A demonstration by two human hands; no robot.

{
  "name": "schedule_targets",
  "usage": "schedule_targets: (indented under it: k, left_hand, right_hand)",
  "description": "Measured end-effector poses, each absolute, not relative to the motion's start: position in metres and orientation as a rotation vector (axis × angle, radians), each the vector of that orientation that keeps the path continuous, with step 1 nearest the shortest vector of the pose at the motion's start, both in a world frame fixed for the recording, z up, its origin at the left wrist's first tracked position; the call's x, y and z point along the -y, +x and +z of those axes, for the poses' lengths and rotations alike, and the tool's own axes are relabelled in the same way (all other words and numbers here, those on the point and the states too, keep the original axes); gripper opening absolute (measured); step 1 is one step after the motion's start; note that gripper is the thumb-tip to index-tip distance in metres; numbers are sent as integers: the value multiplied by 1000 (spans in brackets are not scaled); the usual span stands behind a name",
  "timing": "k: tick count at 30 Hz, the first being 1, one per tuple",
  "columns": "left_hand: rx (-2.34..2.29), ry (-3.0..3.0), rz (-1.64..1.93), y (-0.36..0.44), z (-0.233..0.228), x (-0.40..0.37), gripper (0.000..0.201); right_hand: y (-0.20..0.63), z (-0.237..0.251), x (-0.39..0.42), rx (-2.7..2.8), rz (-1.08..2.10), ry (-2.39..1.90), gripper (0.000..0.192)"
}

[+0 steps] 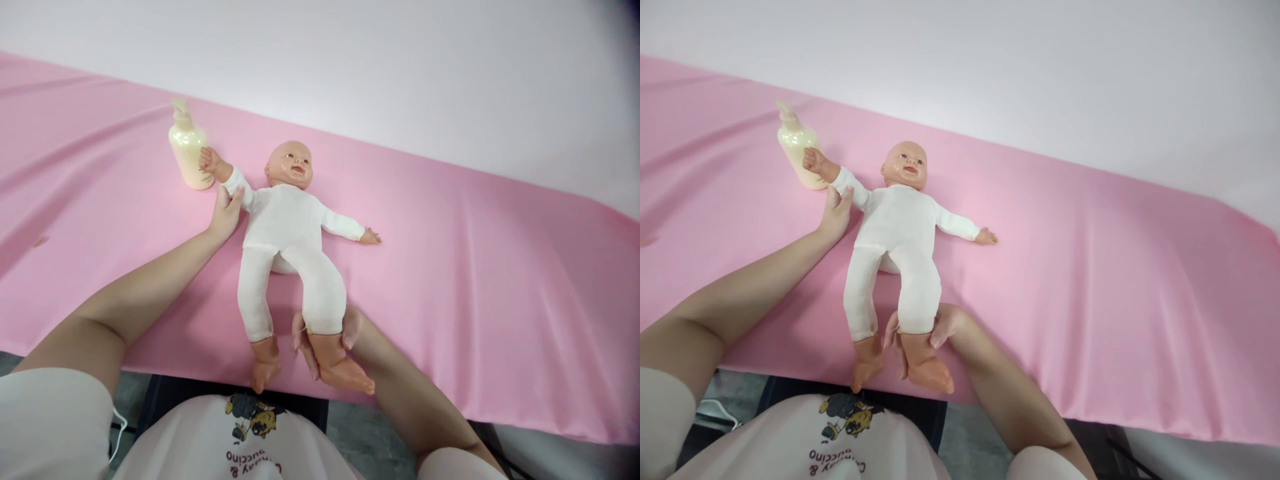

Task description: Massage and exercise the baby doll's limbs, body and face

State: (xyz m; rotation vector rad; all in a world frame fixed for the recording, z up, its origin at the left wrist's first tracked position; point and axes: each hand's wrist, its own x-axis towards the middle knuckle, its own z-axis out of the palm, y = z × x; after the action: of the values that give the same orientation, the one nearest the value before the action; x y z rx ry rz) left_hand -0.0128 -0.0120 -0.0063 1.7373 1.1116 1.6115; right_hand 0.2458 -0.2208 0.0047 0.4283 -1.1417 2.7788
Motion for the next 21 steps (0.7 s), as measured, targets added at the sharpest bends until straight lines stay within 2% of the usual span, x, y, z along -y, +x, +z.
schedule_targets:
  k: [5, 7, 11, 16, 21]
  left_hand:
    - [-1081, 1952, 1585, -11, -1, 20, 63]
    - [-1051, 2116, 1523, -10, 4, 25, 64]
    - [-1014, 2384, 1405, -6, 14, 38, 57]
    - [-997, 2551, 1260, -2, 20, 45, 36]
    - [-964, 2562, 1253, -2, 20, 45, 31]
  right_hand:
    - [248, 23, 222, 913, 2292, -56, 64]
    - [249, 31, 219, 878, 2196, -200, 60]
    - [250, 37, 211, 742, 2112, -424, 52]
    - [248, 36, 211, 608, 2069, -607, 41]
    - [248, 36, 211, 587, 2062, -712, 34]
